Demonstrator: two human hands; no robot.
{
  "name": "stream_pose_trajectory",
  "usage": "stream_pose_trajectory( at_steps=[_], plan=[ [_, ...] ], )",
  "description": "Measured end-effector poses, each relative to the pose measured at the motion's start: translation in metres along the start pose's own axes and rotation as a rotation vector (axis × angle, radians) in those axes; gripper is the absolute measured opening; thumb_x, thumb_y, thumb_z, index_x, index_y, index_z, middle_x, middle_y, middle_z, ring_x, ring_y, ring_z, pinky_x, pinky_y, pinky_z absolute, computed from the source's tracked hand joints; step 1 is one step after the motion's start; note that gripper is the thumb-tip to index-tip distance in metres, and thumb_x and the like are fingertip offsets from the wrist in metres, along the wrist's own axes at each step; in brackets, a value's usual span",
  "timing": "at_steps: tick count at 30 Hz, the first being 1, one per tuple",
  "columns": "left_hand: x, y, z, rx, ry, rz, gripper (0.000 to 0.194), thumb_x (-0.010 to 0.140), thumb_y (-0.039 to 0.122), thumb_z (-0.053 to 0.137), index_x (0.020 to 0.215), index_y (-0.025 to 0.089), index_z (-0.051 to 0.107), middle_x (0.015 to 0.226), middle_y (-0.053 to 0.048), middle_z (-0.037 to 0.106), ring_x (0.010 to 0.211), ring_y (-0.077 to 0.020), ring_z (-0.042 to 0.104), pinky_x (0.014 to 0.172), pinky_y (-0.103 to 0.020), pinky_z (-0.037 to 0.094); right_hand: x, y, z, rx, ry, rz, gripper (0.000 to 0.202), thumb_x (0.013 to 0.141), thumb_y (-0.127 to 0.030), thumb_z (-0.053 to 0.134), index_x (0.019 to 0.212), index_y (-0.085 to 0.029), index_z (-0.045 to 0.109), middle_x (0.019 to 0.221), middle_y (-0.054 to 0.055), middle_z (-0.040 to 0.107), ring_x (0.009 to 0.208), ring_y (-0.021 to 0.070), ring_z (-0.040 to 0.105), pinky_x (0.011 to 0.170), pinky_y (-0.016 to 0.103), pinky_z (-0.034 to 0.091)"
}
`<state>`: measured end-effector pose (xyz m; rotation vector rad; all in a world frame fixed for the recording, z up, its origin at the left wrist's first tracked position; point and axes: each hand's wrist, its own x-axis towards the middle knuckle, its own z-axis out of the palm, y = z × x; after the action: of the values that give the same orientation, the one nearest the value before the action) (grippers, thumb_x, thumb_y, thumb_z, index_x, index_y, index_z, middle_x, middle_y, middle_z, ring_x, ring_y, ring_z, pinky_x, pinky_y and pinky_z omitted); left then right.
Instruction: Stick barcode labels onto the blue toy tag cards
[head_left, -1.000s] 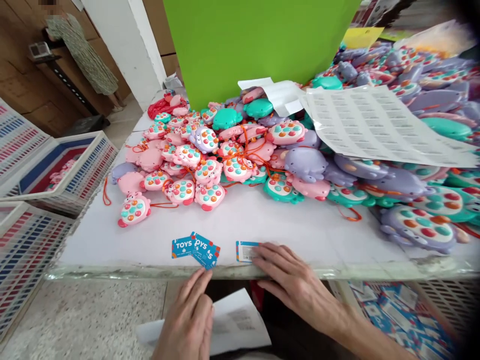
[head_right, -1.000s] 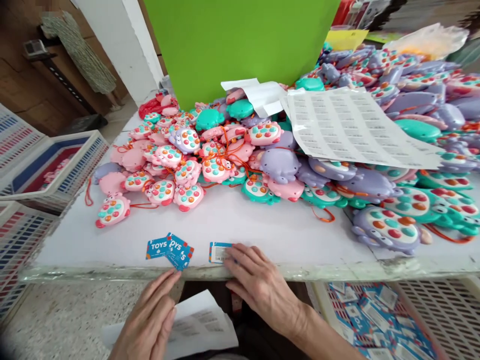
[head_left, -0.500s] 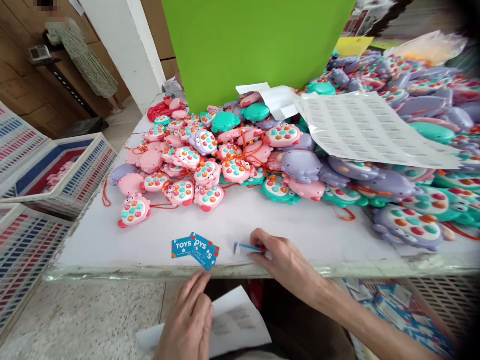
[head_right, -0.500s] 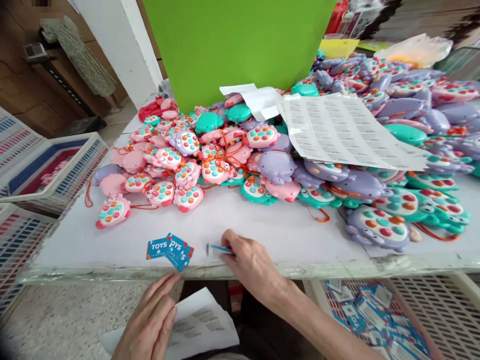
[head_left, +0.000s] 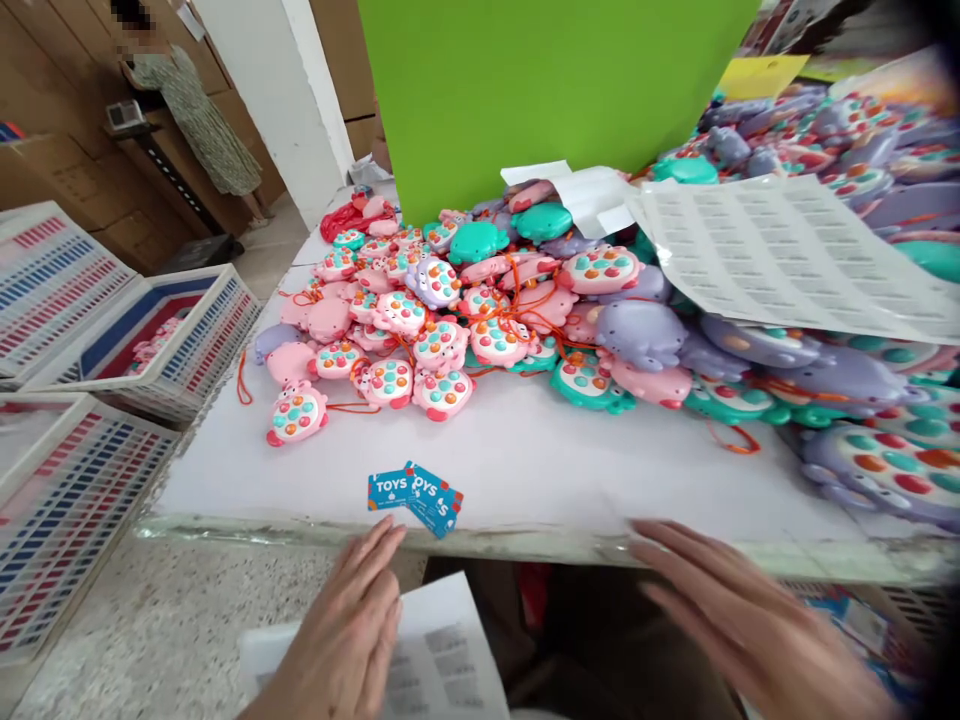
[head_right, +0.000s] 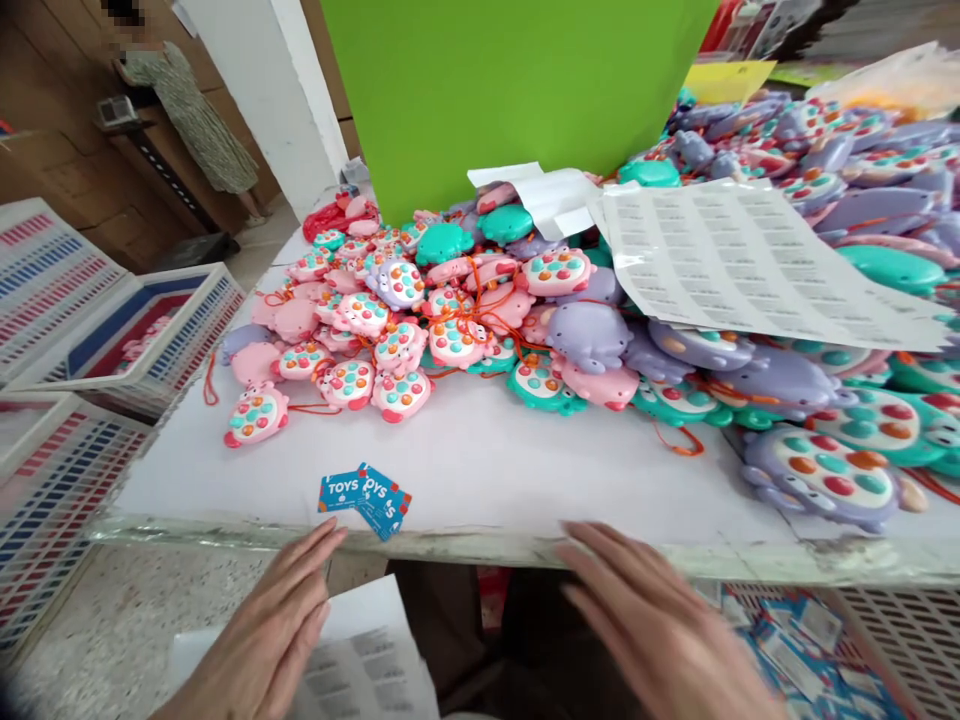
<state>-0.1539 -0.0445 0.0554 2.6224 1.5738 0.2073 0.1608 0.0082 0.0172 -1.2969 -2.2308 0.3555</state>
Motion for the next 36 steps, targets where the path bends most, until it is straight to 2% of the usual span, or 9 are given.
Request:
stream_pose_trajectory(
  at_steps=[3, 6, 8, 11, 19, 24, 27, 31, 36],
  plan=[
    [-0.008, -0.009, -0.009, 0.055, -0.017, -0.006, 0.015, 0.087, 0.013, 0.038, 0.085, 0.019, 0.052, 0.128, -0.017, 0.055, 0.126, -0.0249, 0.044, 0.096, -0.043, 0.047, 0.057, -0.039, 0.043, -0.040, -0.200, -0.278, 0.030, 0.088, -0.022, 0.052, 0.118, -0.023, 0.056, 0.129, 0.010, 0.056, 0.117, 0.0292, 0.053, 0.093, 0.045, 0.049],
    [-0.003, -0.015, -0.006, 0.058, -0.036, -0.050, 0.020, 0.087, 0.010, 0.036, 0.085, 0.018, 0.055, 0.133, -0.017, 0.051, 0.129, -0.0256, 0.040, 0.097, -0.046, 0.045, 0.095, -0.074, 0.079, -0.037, -0.257, -0.339, 0.037, 0.083, -0.022, 0.062, 0.119, -0.019, 0.055, 0.130, 0.012, 0.055, 0.122, 0.0322, 0.048, 0.095, 0.048, 0.047],
    [0.006, -0.018, 0.000, 0.038, -0.048, -0.068, 0.023, 0.088, 0.009, 0.034, 0.087, 0.016, 0.056, 0.135, -0.017, 0.048, 0.130, -0.0270, 0.038, 0.098, -0.049, 0.043, 0.102, -0.079, 0.090, 0.003, -0.261, -0.374, 0.032, 0.084, -0.018, 0.059, 0.116, -0.019, 0.056, 0.128, 0.010, 0.057, 0.123, 0.0287, 0.047, 0.097, 0.044, 0.045],
    [0.020, -0.020, 0.009, 0.002, -0.073, -0.052, 0.026, 0.088, 0.008, 0.033, 0.083, 0.015, 0.058, 0.136, -0.018, 0.048, 0.130, -0.0283, 0.038, 0.098, -0.049, 0.043, 0.095, -0.059, 0.083, 0.059, -0.257, -0.429, 0.028, 0.089, -0.012, 0.050, 0.114, -0.019, 0.057, 0.125, 0.008, 0.060, 0.123, 0.0228, 0.048, 0.100, 0.038, 0.044],
    [0.044, -0.003, 0.028, -0.023, -0.133, 0.055, 0.024, 0.085, 0.007, 0.037, 0.094, 0.012, 0.059, 0.139, -0.020, 0.043, 0.134, -0.0279, 0.030, 0.101, -0.048, 0.041, 0.069, 0.011, 0.033, 0.078, -0.316, -0.427, 0.031, 0.091, -0.010, 0.041, 0.116, -0.021, 0.057, 0.122, 0.008, 0.062, 0.122, 0.0231, 0.048, 0.100, 0.042, 0.042],
    [0.049, 0.016, 0.028, -0.016, -0.101, 0.084, 0.024, 0.079, 0.003, 0.039, 0.086, 0.015, 0.058, 0.137, -0.019, 0.045, 0.130, -0.0306, 0.036, 0.096, -0.050, 0.046, 0.069, 0.012, 0.016, 0.018, -0.264, -0.253, 0.031, 0.088, -0.018, 0.053, 0.119, -0.018, 0.053, 0.111, 0.011, 0.062, 0.106, 0.0243, 0.055, 0.087, 0.039, 0.050],
    [0.051, 0.029, 0.030, -0.043, -0.105, 0.124, 0.023, 0.080, 0.003, 0.039, 0.082, 0.016, 0.059, 0.134, -0.017, 0.050, 0.126, -0.0304, 0.043, 0.095, -0.048, 0.048, 0.082, 0.005, 0.018, -0.038, -0.326, -0.136, 0.026, 0.079, -0.019, 0.067, 0.103, -0.018, 0.058, 0.099, 0.010, 0.061, 0.091, 0.0241, 0.057, 0.077, 0.038, 0.052],
    [0.049, 0.041, 0.042, -0.072, -0.077, 0.188, 0.021, 0.084, 0.007, 0.040, 0.083, 0.017, 0.058, 0.132, -0.014, 0.053, 0.125, -0.0288, 0.045, 0.094, -0.044, 0.049, 0.095, -0.001, 0.023, -0.024, -0.377, -0.097, 0.018, 0.074, -0.017, 0.072, 0.086, -0.018, 0.058, 0.088, 0.006, 0.060, 0.081, 0.0222, 0.056, 0.073, 0.037, 0.050],
    [0.060, 0.054, 0.044, -0.100, -0.087, 0.170, 0.020, 0.085, 0.007, 0.040, 0.083, 0.016, 0.058, 0.133, -0.016, 0.052, 0.126, -0.0292, 0.042, 0.095, -0.044, 0.048, 0.097, -0.001, 0.024, 0.029, -0.405, -0.021, 0.022, 0.070, -0.015, 0.074, 0.085, -0.014, 0.058, 0.086, 0.008, 0.061, 0.080, 0.0232, 0.056, 0.072, 0.037, 0.047]
  ],
)
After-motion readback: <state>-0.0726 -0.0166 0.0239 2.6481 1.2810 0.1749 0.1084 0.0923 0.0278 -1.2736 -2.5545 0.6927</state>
